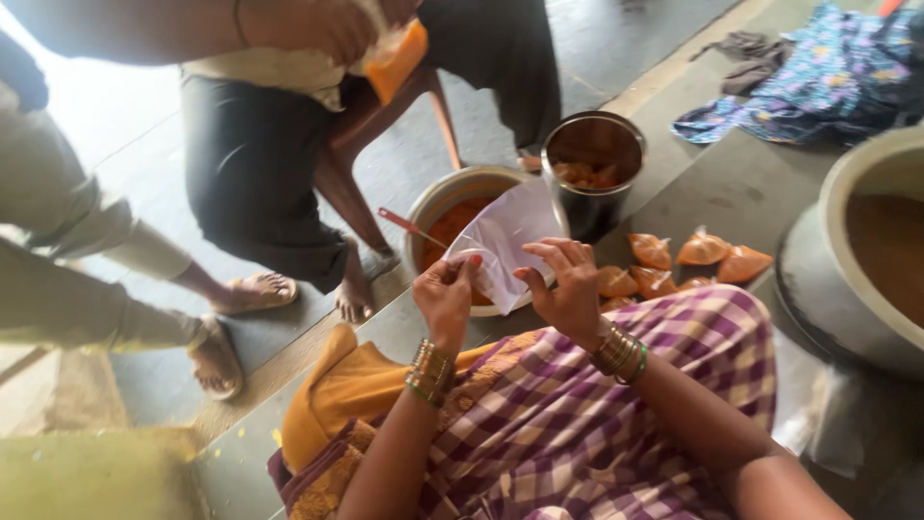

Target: The person scoops a thick orange liquid from a large metal pot into small plastic bags using a ladle, then ties each bag and places it on the floor. A man sitting nearby also scoops the liquid into bags and places them into a metal container.

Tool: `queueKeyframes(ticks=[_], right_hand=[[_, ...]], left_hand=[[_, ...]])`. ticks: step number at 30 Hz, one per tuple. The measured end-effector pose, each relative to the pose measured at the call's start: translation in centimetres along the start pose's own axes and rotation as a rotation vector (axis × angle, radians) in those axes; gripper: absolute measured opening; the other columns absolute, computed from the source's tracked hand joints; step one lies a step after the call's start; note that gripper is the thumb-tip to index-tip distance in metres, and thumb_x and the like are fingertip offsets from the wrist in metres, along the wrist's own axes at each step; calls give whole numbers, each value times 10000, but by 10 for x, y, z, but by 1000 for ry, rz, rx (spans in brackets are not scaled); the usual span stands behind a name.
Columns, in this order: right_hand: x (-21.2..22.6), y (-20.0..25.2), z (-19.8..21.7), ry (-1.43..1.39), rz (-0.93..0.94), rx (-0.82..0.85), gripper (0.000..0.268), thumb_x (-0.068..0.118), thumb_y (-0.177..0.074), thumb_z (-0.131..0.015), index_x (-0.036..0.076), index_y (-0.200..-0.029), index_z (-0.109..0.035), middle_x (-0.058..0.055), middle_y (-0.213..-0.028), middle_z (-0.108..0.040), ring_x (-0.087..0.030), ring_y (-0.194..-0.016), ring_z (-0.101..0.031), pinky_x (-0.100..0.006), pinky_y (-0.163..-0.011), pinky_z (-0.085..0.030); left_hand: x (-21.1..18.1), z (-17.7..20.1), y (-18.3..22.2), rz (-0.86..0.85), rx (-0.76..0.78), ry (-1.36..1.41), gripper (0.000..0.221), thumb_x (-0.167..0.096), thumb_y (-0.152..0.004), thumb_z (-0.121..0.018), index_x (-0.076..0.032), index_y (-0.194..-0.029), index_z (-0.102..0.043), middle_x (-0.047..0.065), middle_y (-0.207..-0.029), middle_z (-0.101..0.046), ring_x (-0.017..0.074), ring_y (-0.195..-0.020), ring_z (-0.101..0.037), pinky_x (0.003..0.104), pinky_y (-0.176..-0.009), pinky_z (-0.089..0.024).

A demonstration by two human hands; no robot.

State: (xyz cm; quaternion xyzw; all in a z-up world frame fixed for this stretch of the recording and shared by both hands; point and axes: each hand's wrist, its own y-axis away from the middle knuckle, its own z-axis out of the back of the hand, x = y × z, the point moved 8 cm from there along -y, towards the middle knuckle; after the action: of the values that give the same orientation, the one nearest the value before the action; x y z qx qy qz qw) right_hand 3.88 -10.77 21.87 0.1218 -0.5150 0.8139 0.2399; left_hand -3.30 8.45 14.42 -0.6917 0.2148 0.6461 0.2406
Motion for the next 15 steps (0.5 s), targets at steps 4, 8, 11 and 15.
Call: queueKeyframes(ticks=[4,8,11,15], right_hand=[[-6,14,-29,-17,24,103,406,345,-777,-865,69,-1035,-715,-108,-1021,-719,-273,-936,-655,-410,-857,-466],[-30,28,-67,-76,-91,261,366,311,-788,-868,54,-1003,-720,-87,-921,-736,-233,-836,-685,-413,-832,-499],[-57,39,-70,-154,-215,250,144,170,-867,-802,82,-972,-756,-69,-929,-767,-208,-867,-714,-357,-804,-560],[-102,47,-74,-241,-500,276,63,92,-919,-743,70,-978,-741,-45,-875,-759,-154,-756,-710,-302,-684,-568]], left_hand=[[25,5,-1,119,-38,-182,164,-152,-840,-842,2,-872,-797,72,-730,-772,90,-561,-679,241,-474,-533],[32,-12,2,74,52,-94,193,-169,-840,-832,13,-885,-785,86,-747,-785,108,-604,-746,227,-522,-605],[36,-17,0,77,85,-223,211,-203,-818,-840,-11,-893,-794,82,-755,-792,116,-605,-765,221,-525,-612],[39,-19,-4,73,124,-455,226,-237,-819,-823,-33,-913,-794,96,-760,-798,156,-620,-773,237,-539,-585]])
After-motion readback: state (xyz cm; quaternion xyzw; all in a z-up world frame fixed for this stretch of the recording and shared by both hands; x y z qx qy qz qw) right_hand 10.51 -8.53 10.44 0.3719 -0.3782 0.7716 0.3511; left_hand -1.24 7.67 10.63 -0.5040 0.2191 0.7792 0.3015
